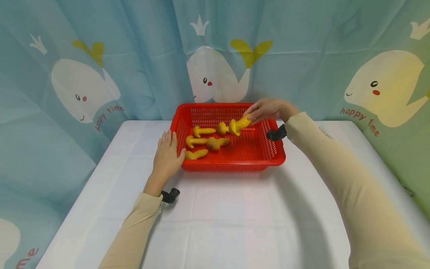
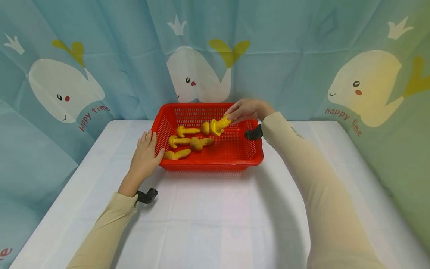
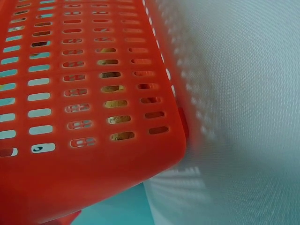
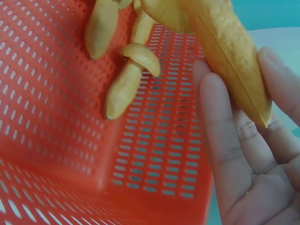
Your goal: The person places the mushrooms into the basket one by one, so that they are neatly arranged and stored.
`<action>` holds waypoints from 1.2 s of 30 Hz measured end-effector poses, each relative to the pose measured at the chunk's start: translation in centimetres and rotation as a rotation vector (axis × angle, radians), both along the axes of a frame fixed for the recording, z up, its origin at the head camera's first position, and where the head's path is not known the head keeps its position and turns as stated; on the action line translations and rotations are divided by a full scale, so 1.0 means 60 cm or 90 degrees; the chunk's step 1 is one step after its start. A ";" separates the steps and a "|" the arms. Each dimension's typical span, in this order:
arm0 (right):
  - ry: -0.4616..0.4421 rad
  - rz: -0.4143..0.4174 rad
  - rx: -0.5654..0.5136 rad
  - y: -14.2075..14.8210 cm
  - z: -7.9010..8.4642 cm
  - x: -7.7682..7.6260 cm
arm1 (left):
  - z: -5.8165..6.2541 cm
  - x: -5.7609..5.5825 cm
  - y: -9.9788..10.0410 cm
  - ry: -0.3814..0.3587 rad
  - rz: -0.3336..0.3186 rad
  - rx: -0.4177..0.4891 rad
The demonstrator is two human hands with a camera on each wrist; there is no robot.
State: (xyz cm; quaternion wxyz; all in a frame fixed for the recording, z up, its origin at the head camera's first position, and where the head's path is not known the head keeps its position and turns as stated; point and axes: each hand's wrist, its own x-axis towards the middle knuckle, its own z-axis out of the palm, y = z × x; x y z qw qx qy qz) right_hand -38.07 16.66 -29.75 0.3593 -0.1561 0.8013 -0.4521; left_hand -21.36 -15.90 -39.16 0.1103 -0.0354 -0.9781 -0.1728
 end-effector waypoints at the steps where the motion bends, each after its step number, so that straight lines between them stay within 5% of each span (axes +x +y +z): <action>1: -0.004 0.000 -0.003 -0.002 -0.004 0.000 | 0.000 0.000 0.000 0.000 0.000 0.000; 36: -0.061 0.028 -0.003 -0.040 -0.093 -0.008 | -0.003 -0.003 -0.001 -0.013 0.009 0.005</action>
